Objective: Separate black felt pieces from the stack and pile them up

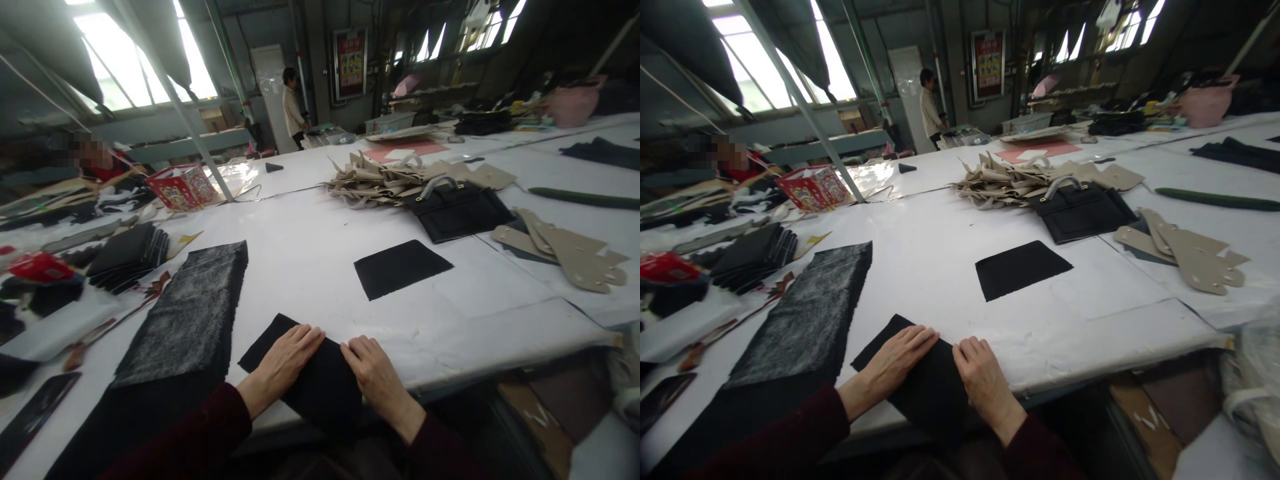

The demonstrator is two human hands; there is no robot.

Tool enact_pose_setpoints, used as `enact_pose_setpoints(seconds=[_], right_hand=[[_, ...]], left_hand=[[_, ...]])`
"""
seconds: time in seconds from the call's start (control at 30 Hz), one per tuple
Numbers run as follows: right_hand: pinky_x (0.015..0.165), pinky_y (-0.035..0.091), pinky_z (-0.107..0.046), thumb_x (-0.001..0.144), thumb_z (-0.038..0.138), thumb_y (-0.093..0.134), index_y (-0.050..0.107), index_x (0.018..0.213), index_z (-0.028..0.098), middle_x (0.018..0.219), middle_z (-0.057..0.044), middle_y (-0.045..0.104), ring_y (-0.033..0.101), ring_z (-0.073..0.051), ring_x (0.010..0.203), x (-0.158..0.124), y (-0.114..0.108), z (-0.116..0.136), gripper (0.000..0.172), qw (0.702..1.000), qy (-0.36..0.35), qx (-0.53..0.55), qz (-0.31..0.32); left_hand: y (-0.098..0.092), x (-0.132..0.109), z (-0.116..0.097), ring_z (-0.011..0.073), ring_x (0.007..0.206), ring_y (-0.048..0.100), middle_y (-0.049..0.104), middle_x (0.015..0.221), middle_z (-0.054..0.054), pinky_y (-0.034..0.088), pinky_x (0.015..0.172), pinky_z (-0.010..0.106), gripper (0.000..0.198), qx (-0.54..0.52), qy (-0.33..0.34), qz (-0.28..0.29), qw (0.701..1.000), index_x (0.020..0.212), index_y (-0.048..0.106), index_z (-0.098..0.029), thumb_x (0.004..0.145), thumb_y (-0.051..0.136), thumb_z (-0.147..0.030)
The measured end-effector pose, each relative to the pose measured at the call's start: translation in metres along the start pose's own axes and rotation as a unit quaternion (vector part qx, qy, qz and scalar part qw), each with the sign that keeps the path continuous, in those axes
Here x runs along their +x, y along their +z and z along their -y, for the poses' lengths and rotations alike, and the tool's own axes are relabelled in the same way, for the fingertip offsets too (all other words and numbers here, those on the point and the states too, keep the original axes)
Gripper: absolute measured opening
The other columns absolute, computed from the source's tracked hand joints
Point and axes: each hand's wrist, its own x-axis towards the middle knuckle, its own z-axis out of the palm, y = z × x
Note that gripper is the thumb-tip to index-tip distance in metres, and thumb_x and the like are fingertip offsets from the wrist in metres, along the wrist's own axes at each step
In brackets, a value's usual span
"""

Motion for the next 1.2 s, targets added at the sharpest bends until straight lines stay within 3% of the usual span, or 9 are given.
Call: enact_pose_setpoints(seconds=[0.1, 0.27, 0.43, 0.53, 0.7, 0.83, 0.97, 1.07, 1.2], right_hand=[[0.076, 0.039, -0.036, 0.087, 0.003, 0.056, 0.06, 0.114, 0.011, 0.092, -0.007, 0.055, 0.046, -0.023, 0.085, -0.002, -0.002, 0.0, 0.029, 1.0, 0.009, -0.001, 0.008], [0.077, 0.039, -0.037, 0.087, 0.006, 0.058, 0.06, 0.113, 0.011, 0.092, -0.007, 0.055, 0.046, -0.023, 0.086, -0.004, -0.006, 0.0, 0.027, 1.0, 0.021, -0.008, 0.01], [0.076, 0.038, -0.038, 0.09, 0.009, 0.056, 0.06, 0.114, 0.009, 0.093, -0.007, 0.054, 0.046, -0.023, 0.085, -0.007, -0.009, 0.0, 0.024, 0.999, 0.013, -0.038, 0.018], [0.076, 0.039, -0.038, 0.09, 0.01, 0.057, 0.059, 0.116, 0.007, 0.095, -0.008, 0.055, 0.046, -0.023, 0.086, -0.01, -0.011, 0.001, 0.026, 0.999, 0.013, -0.041, 0.029], [0.076, 0.039, -0.038, 0.091, 0.008, 0.053, 0.058, 0.119, 0.007, 0.096, -0.008, 0.055, 0.047, -0.023, 0.086, -0.016, -0.015, 0.004, 0.029, 0.998, 0.035, -0.037, 0.025], [0.077, 0.04, -0.038, 0.093, 0.008, 0.049, 0.06, 0.117, 0.009, 0.094, -0.008, 0.056, 0.047, -0.022, 0.086, -0.021, -0.019, 0.007, 0.026, 0.998, 0.051, -0.035, 0.017], [0.077, 0.04, -0.038, 0.094, 0.009, 0.048, 0.06, 0.115, 0.01, 0.092, -0.008, 0.056, 0.048, -0.022, 0.086, -0.024, -0.022, 0.008, 0.025, 0.997, 0.062, -0.037, 0.009], [0.079, 0.04, -0.038, 0.093, 0.01, 0.049, 0.059, 0.118, 0.009, 0.095, -0.009, 0.057, 0.049, -0.023, 0.087, -0.027, -0.024, 0.01, 0.027, 0.996, 0.076, -0.037, 0.014], [0.081, 0.04, -0.039, 0.093, 0.009, 0.048, 0.059, 0.119, 0.01, 0.097, -0.009, 0.057, 0.049, -0.023, 0.089, -0.036, -0.025, 0.01, 0.028, 0.995, 0.097, -0.031, 0.01]], left_hand=[[0.002, 0.002, -0.003, 0.0206, 0.117, 0.051, 0.053, 0.129, 0.009, 0.042, 0.103, 0.033, 0.059, -0.012, -0.008, 0.016, 1.0, 0.145, 0.036, -0.017, 0.089, 0.041, 0.0], [0.0, 0.009, -0.013, 0.0222, 0.101, 0.056, 0.056, 0.116, 0.007, 0.049, 0.089, 0.036, 0.071, 0.024, -0.02, 0.046, 0.998, 0.151, 0.026, -0.028, 0.088, 0.044, -0.002], [0.005, 0.016, -0.019, 0.0252, 0.119, 0.047, 0.05, 0.132, 0.01, 0.04, 0.105, 0.04, 0.058, 0.018, 0.03, 0.02, 0.999, 0.146, 0.036, -0.016, 0.089, 0.044, -0.005], [0.009, 0.018, -0.021, 0.0227, 0.112, 0.05, 0.054, 0.125, 0.011, 0.045, 0.098, 0.034, 0.06, 0.005, 0.031, 0.033, 0.999, 0.146, 0.034, -0.01, 0.088, 0.042, -0.001], [0.008, 0.021, -0.03, 0.0226, 0.104, 0.054, 0.055, 0.118, 0.009, 0.048, 0.094, 0.038, 0.076, 0.026, 0.016, 0.039, 0.999, 0.153, 0.021, -0.02, 0.083, 0.041, 0.002], [0.009, 0.023, -0.032, 0.0256, 0.113, 0.052, 0.055, 0.124, 0.01, 0.041, 0.104, 0.044, 0.072, 0.027, 0.024, 0.021, 0.999, 0.151, 0.029, -0.021, 0.084, 0.042, -0.002], [0.017, 0.022, -0.03, 0.0254, 0.122, 0.047, 0.051, 0.136, 0.01, 0.038, 0.108, 0.039, 0.063, 0.008, 0.063, 0.005, 0.998, 0.148, 0.034, -0.016, 0.087, 0.04, -0.003], [0.021, 0.021, -0.031, 0.0262, 0.12, 0.049, 0.053, 0.133, 0.012, 0.04, 0.106, 0.039, 0.064, 0.016, 0.075, 0.017, 0.997, 0.15, 0.031, -0.011, 0.087, 0.04, -0.003], [0.019, 0.023, -0.035, 0.0278, 0.122, 0.049, 0.051, 0.134, 0.012, 0.04, 0.106, 0.043, 0.072, 0.037, 0.078, 0.022, 0.996, 0.153, 0.024, -0.02, 0.086, 0.042, -0.004]])
